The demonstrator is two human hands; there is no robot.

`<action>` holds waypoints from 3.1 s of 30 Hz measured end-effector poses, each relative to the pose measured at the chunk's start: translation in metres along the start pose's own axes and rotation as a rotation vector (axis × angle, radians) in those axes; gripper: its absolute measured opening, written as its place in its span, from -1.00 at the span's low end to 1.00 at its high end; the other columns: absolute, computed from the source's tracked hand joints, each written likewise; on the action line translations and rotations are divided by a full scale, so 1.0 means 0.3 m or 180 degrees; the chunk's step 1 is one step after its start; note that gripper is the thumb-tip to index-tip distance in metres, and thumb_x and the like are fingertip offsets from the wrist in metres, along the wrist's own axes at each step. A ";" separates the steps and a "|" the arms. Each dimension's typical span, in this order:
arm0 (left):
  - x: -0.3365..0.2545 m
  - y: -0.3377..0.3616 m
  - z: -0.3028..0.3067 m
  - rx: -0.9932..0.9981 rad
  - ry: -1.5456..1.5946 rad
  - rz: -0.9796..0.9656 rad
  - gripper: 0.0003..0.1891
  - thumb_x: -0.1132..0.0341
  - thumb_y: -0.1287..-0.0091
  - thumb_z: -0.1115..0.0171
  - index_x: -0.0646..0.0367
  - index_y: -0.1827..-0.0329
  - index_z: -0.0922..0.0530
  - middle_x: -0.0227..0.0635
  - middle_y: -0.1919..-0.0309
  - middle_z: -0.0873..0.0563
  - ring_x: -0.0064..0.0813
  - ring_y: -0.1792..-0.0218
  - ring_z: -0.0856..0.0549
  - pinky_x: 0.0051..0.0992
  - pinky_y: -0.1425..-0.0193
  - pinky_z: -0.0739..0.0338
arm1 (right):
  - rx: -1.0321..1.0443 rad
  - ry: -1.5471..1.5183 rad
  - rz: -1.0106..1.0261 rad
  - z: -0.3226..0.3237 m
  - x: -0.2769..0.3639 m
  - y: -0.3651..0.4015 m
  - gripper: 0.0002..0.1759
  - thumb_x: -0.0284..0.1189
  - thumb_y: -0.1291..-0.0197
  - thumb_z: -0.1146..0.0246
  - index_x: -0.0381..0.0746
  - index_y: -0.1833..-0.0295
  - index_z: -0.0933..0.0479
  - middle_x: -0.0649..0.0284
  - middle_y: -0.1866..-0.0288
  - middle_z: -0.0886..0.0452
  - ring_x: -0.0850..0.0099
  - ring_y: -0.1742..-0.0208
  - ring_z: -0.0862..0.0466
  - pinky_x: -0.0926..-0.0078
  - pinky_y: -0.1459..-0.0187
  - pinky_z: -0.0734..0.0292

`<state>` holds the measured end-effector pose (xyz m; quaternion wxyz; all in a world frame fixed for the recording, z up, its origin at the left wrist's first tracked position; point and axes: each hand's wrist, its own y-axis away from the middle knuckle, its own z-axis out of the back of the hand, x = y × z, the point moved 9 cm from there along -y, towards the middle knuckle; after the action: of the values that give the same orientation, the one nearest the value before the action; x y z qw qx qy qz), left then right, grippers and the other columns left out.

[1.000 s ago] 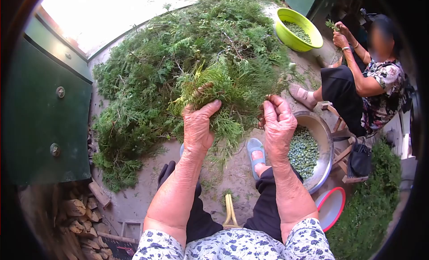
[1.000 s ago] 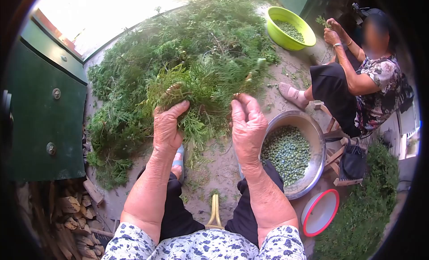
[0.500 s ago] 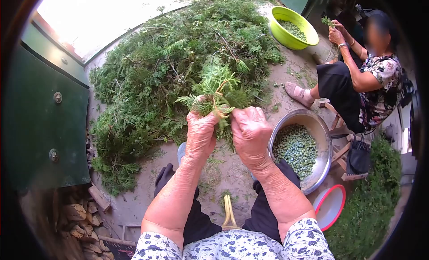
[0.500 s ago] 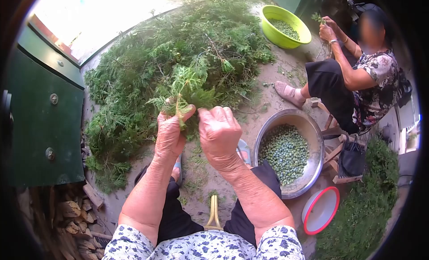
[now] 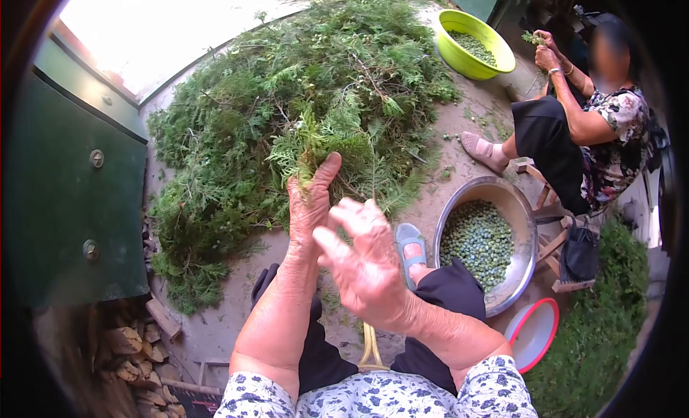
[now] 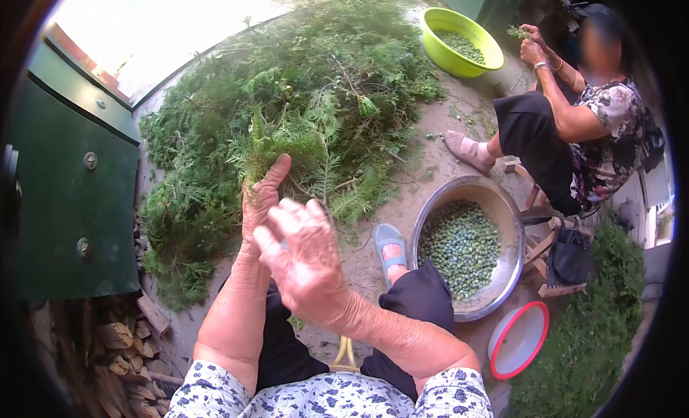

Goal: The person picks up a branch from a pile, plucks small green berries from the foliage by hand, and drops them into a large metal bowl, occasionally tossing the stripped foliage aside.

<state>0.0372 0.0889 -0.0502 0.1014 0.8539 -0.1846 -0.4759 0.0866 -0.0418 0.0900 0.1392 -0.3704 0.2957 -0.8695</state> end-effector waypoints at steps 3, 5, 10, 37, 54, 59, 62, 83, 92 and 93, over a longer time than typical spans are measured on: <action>-0.034 0.037 -0.061 0.0217 0.0557 0.0050 -0.75 0.37 -0.27 -0.22 0.20 0.01 -0.54 -0.25 0.18 -0.69 -0.40 0.23 -0.70 -0.38 0.20 -0.67 | -0.0127 -0.1109 -0.0365 0.036 -0.021 0.004 -0.68 -0.60 -0.02 -0.28 -0.27 0.04 -0.56 0.04 0.08 -0.55 0.15 0.03 -0.56 0.28 0.00 -0.47; -0.015 0.055 -0.094 0.0563 0.0596 0.0500 -0.74 0.39 -0.24 -0.25 0.19 0.01 -0.55 -0.27 0.19 -0.69 -0.42 0.23 -0.69 -0.41 0.14 -0.62 | -0.0483 -0.0637 -0.0508 0.113 -0.069 -0.034 -0.76 -0.66 -0.04 -0.26 -0.29 0.12 -0.56 0.16 0.16 -0.58 0.30 0.14 -0.59 0.44 0.09 -0.50; 0.000 0.090 -0.136 0.0849 0.0219 0.0549 -0.69 0.50 -0.16 -0.23 0.21 -0.01 -0.54 -0.31 0.19 -0.69 -0.45 0.22 -0.68 -0.45 0.12 -0.60 | -0.1063 -0.0226 -0.0594 0.180 -0.234 -0.101 -0.82 -0.66 -0.08 -0.22 -0.32 0.16 -0.55 0.18 0.17 -0.60 0.35 0.13 -0.59 0.50 0.07 -0.47; -0.009 0.124 -0.151 0.1191 -0.0930 0.0389 -0.59 0.54 -0.05 -0.34 0.24 -0.02 -0.53 -0.37 0.15 -0.66 -0.57 0.20 -0.62 -0.54 0.07 -0.52 | -0.0600 -0.0770 -0.1702 0.083 -0.453 -0.060 -0.89 -0.57 -0.09 -0.28 -0.37 0.25 -0.55 0.21 0.33 -0.56 0.47 0.35 -0.56 0.55 0.27 -0.45; -0.016 0.100 -0.112 0.0834 -0.0521 0.0196 -0.72 0.53 -0.06 -0.33 0.24 0.12 -0.61 -0.40 0.29 -0.69 -0.63 0.32 -0.63 -0.55 0.17 -0.54 | -0.1092 -0.3208 -0.3053 0.025 -0.570 0.020 -0.88 -0.55 -0.22 -0.17 -0.29 0.14 -0.43 0.36 0.46 -0.54 0.64 0.53 -0.50 0.73 0.58 -0.33; -0.013 0.090 -0.096 0.0628 -0.0574 0.0303 -0.74 0.53 -0.07 -0.32 0.24 0.14 -0.61 -0.39 0.31 -0.70 -0.61 0.37 -0.65 -0.56 0.23 -0.57 | -0.0813 -0.3819 -0.2799 0.050 -0.535 -0.003 -0.84 -0.57 -0.20 -0.18 -0.27 0.11 -0.39 0.41 0.51 -0.44 0.64 0.51 -0.48 0.73 0.59 -0.33; -0.009 0.089 -0.101 0.0658 -0.0616 0.0222 -0.75 0.53 -0.09 -0.32 0.24 0.14 -0.61 -0.40 0.30 -0.70 -0.62 0.37 -0.65 -0.56 0.23 -0.56 | -0.0521 -0.2613 -0.2377 0.046 -0.479 -0.021 -0.81 -0.54 -0.11 -0.28 -0.28 0.15 -0.48 0.41 0.48 -0.47 0.64 0.46 -0.47 0.70 0.47 -0.37; -0.037 0.093 -0.081 0.0509 -0.0591 0.0226 -0.72 0.52 -0.02 -0.35 0.23 0.15 -0.60 -0.39 0.32 -0.70 -0.56 0.36 -0.65 -0.52 0.22 -0.56 | -0.1375 -0.4883 -0.3119 0.011 -0.571 0.010 -0.89 -0.44 -0.28 -0.11 -0.28 0.19 -0.44 0.21 0.32 -0.56 0.50 0.48 -0.55 0.61 0.56 -0.40; -0.007 0.111 -0.105 0.0886 -0.1098 0.0449 -0.69 0.51 -0.01 -0.36 0.22 0.12 -0.62 -0.43 0.29 -0.69 -0.58 0.31 -0.63 -0.52 0.15 -0.53 | -0.0989 -0.3129 -0.2648 0.131 -0.604 -0.021 -0.78 -0.40 -0.27 -0.17 -0.31 0.07 -0.52 0.35 0.38 -0.56 0.71 0.58 -0.43 0.79 0.67 -0.18; -0.008 0.111 -0.110 0.0957 -0.1217 0.0383 -0.68 0.51 -0.02 -0.35 0.22 0.11 -0.62 -0.45 0.28 -0.69 -0.60 0.30 -0.62 -0.53 0.13 -0.51 | -0.0658 -0.2762 -0.2599 0.132 -0.589 -0.033 -0.77 -0.41 -0.27 -0.16 -0.31 0.04 -0.53 0.35 0.38 -0.57 0.72 0.59 -0.42 0.81 0.67 -0.18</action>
<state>0.0567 0.0594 -0.0194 -0.0355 0.7413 -0.3196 -0.5891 0.2364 0.0311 0.0188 -0.1345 -0.7864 0.1288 -0.5890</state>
